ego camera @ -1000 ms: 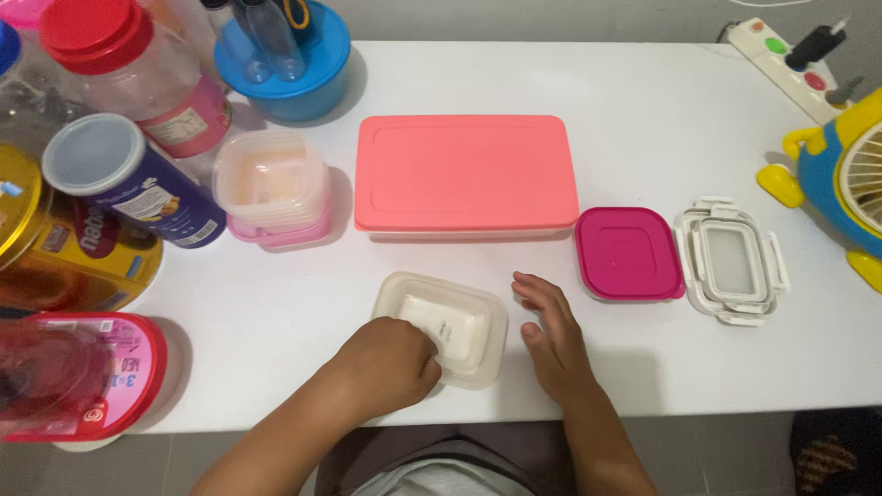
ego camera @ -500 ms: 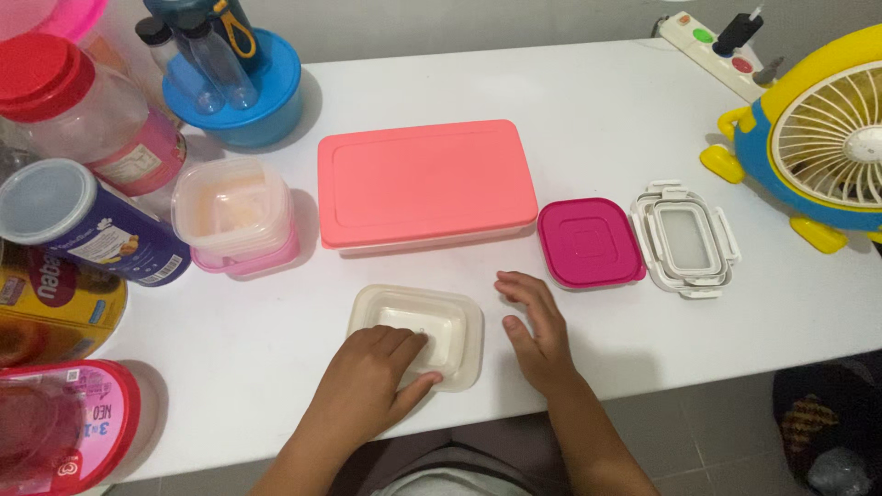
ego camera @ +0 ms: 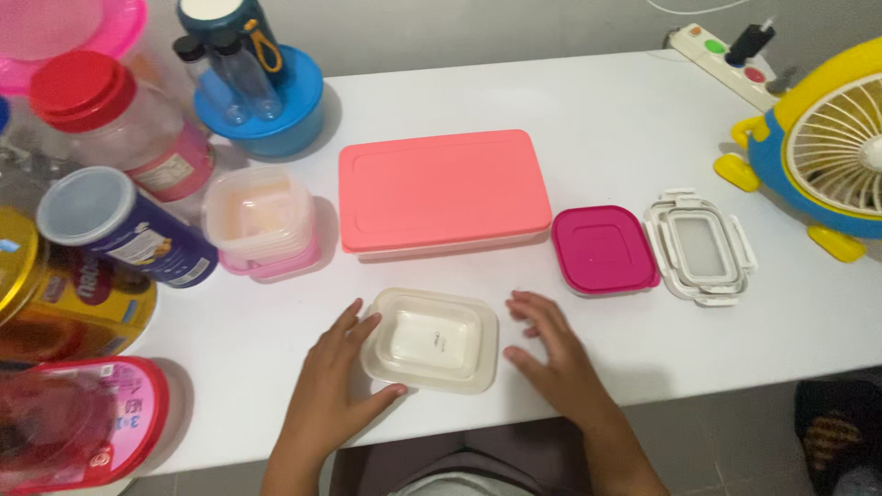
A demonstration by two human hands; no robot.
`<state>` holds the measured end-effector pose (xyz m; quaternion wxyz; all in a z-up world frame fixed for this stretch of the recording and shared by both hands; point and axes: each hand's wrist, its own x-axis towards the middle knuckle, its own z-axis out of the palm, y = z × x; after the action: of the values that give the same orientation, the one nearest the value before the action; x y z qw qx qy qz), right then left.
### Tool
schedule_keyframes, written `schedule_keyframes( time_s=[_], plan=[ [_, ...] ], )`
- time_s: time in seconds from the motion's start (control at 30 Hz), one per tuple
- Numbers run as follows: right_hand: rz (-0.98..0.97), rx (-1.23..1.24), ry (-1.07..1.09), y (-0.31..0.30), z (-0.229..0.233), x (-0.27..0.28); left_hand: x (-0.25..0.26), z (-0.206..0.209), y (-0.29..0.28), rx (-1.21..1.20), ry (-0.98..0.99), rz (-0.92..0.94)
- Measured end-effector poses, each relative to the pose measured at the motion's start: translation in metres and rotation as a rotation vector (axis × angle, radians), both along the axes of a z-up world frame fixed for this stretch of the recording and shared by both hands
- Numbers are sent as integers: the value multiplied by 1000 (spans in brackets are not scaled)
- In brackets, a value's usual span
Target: The person opens stacked plastic containers on a table, removes lids, and reorganizes the containers and lids into separate stacks. The person handles multiple small and medium containers, separating lids from bases and arranging them neatly.
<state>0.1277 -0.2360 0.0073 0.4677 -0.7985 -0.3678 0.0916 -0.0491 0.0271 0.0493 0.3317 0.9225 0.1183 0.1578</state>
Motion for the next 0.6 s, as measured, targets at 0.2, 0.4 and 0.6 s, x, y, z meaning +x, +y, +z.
schedule_keyframes(
  time_s=[0.2,0.4,0.6],
  plan=[
    [92,-9,229,32,6,-20,-4,-3,2,-72,92,37],
    [248,-29,363,69,19,-26,-33,-3,29,-2,46,147],
    [352,-251,-109,110,58,-18,-72,-9,59,-22,15,323]
  ],
)
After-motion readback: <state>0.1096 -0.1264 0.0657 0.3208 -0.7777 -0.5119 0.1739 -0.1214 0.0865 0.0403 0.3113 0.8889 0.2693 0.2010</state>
